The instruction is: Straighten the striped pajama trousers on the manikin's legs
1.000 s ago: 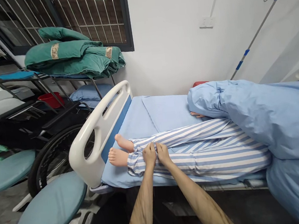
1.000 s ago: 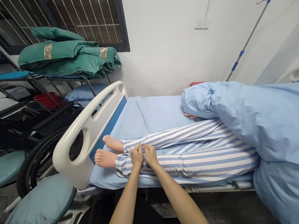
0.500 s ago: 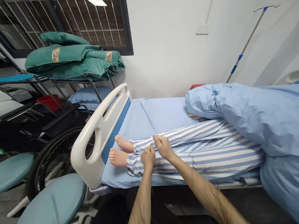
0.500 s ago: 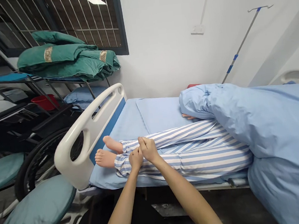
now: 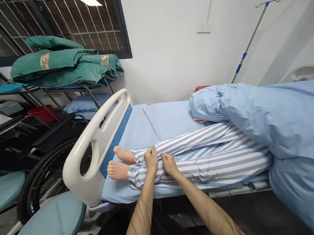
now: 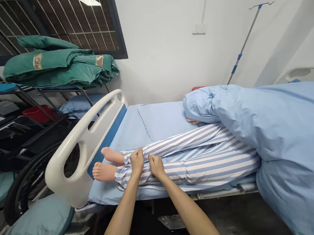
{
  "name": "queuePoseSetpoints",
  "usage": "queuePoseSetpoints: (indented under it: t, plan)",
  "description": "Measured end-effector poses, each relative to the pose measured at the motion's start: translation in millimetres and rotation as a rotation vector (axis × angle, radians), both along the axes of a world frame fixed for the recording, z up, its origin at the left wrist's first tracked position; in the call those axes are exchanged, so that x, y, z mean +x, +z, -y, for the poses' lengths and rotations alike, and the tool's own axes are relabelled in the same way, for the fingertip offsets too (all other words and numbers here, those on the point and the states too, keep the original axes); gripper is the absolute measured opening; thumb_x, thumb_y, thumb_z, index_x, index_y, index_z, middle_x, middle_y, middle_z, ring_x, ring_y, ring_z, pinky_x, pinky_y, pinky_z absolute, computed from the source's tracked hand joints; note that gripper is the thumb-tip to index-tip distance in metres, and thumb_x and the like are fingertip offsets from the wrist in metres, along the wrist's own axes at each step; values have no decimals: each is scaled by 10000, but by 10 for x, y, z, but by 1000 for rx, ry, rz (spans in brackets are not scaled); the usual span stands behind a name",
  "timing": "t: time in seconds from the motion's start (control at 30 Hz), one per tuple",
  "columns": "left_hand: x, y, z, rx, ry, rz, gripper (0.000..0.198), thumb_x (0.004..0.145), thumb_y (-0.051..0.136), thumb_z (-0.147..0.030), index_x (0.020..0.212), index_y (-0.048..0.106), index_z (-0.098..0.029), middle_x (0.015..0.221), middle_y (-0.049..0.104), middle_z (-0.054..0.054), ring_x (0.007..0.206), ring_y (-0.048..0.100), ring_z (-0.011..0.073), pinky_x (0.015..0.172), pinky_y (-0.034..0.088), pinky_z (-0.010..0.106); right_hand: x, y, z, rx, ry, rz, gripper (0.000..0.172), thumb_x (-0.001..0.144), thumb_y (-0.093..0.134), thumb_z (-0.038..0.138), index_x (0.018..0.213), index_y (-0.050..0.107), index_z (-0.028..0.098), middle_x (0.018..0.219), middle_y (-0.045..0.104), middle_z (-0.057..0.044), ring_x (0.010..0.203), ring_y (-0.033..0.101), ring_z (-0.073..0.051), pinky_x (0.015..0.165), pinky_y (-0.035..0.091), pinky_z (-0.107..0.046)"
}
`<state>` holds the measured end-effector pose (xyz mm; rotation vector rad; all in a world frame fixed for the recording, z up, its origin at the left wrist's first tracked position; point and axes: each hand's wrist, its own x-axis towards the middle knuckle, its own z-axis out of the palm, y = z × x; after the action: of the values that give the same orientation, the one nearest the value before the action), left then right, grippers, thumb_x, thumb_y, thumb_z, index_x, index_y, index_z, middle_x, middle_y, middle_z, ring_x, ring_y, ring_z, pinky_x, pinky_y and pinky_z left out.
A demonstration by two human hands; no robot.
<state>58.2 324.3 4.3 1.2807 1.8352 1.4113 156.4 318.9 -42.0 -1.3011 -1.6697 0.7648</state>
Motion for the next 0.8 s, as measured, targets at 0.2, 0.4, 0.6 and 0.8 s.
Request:
queuePoseSetpoints:
  t: [0.2, 0.4, 0.6, 0.8]
  plan:
    - [266, 100, 101, 77, -55, 178, 414, 884, 381, -388, 517, 306, -211, 485, 361, -27, 504, 359, 100, 545, 336, 234, 29, -31, -51, -39, 2, -142, 431, 920, 310, 422, 570, 413, 192, 547, 481, -3, 570, 435, -138, 577, 284, -260]
    - [310, -365, 166, -169, -10, -186, 327, 878, 413, -296, 617, 570, -178, 673, 632, 77, 661, 510, 162, 633, 307, 266, 21, -24, -95, -112, -68, -262, 408, 862, 403, 457, 554, 412, 191, 531, 459, 7, 560, 403, -126, 559, 305, -258]
    - [276, -414, 149, -206, -17, -261, 358, 913, 393, -278, 635, 591, -168, 720, 649, 67, 683, 498, 148, 630, 247, 262, 75, 481, -82, -41, 23, -167, 450, 884, 368, 476, 522, 351, 209, 487, 347, 37, 509, 332, -111, 531, 249, -267]
    - [287, -434, 150, -177, -6, -246, 353, 903, 409, -267, 586, 528, -170, 620, 566, 30, 618, 430, 123, 608, 215, 252, 177, 638, -17, 69, 69, -117, 429, 927, 355, 426, 554, 347, 212, 509, 359, 36, 516, 346, -114, 543, 244, -266]
